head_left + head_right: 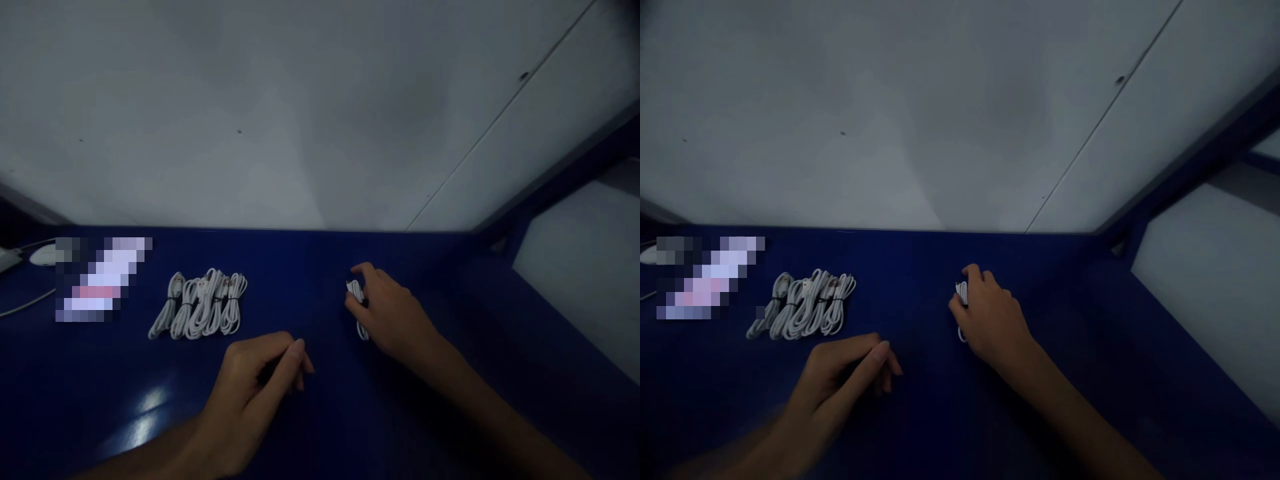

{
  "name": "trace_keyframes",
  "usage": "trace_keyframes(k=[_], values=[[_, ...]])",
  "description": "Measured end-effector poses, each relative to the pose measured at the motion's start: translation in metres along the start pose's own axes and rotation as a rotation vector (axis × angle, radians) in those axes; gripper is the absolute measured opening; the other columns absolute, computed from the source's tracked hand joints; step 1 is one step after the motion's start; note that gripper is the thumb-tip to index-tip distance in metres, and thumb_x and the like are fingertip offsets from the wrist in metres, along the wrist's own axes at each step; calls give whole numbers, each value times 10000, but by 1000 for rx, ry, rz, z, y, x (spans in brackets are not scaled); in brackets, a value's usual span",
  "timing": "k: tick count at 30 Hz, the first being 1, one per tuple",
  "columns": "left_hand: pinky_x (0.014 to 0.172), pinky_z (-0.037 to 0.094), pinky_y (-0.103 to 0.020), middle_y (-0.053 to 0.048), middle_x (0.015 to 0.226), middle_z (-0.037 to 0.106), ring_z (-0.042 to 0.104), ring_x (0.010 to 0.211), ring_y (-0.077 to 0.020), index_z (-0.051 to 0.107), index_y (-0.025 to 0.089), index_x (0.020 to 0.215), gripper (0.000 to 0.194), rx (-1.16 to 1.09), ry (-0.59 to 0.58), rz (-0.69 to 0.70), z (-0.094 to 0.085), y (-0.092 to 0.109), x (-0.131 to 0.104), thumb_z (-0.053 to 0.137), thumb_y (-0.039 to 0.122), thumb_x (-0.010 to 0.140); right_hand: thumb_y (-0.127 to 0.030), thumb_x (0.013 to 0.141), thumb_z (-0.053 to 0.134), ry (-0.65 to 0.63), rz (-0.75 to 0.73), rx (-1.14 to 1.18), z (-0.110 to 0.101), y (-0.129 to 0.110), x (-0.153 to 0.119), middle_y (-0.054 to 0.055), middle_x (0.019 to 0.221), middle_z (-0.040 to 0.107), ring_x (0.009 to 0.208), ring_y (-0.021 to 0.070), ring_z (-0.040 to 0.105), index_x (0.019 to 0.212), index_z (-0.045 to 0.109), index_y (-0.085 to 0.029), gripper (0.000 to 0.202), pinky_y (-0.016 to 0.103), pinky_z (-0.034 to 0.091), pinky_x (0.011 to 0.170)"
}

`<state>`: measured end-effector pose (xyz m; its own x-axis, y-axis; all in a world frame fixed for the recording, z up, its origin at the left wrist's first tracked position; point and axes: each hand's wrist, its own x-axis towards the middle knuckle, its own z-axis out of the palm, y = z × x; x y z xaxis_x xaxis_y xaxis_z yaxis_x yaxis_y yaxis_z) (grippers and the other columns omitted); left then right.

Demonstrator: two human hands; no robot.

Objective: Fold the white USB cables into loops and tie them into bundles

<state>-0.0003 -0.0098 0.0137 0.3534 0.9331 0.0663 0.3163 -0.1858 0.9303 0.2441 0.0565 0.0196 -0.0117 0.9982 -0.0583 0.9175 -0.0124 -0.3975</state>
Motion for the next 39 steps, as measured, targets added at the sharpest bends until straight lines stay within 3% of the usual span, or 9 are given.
trace_keyframes(k=[5,8,12,14,17,22,30,35,39], values=[[571,458,-272,17,715,649,609,567,-126,710,202,944,297,371,30,294,-9,0,7,492,242,1142,-326,1068,538,-10,1,-23,0,0,-1,175,1176,719,930,329,745,1379,610,-175,352,425,536,754],[622,472,-296,-15,832,715,662,631,-152,705,195,1043,172,608,162,329,-23,2,16,562,255,1117,-335,1078,528,0,3,-34,-1,1,0,175,1181,715,899,316,744,1374,605,-181,343,418,539,740],[558,351,-334,-81,930,762,703,681,-261,688,209,1018,277,1075,290,79,-47,7,28,569,446,1100,-345,1081,527,11,-13,-53,0,1,0,161,1136,715,866,310,745,1365,612,-177,341,421,546,737],[522,259,-331,-113,961,779,699,655,-305,660,214,1003,334,1262,259,-135,-55,9,33,536,511,1094,-393,1084,521,30,-11,-68,1,1,0,175,1141,702,831,322,742,1352,621,-159,370,439,549,713],[515,230,-334,-165,941,777,724,719,-377,650,193,1005,377,1365,206,-242,-58,9,35,492,523,1100,-472,1086,504,83,-3,-82,1,-1,-2,226,1209,656,787,343,737,1369,622,-121,466,475,560,673],[540,367,-377,-229,979,740,705,988,-483,688,162,986,401,1388,199,-184,-50,7,37,458,471,1096,-450,1101,468,206,-53,-36,1,-7,-6,256,1324,586,757,295,727,1419,601,-100,491,473,587,648],[617,412,-399,-205,969,731,710,950,-441,684,198,841,320,1254,179,-109,-41,13,38,510,372,1044,-298,1102,469,295,-380,206,12,-20,-19,141,1237,637,707,168,656,1277,663,-170,291,376,585,647],[629,335,-381,-135,823,712,666,743,-335,643,207,786,257,955,113,-55,-21,16,39,606,336,1005,-243,1102,446,284,-609,403,20,-25,-31,55,1029,685,796,166,673,1139,673,-199,234,328,571,711],[664,376,-360,-94,826,741,665,741,-278,711,199,852,242,579,88,-36,-11,13,47,646,361,1019,-231,1105,451,264,-639,507,28,-27,-35,27,985,707,775,157,678,1184,606,-218,175,321,564,731]])
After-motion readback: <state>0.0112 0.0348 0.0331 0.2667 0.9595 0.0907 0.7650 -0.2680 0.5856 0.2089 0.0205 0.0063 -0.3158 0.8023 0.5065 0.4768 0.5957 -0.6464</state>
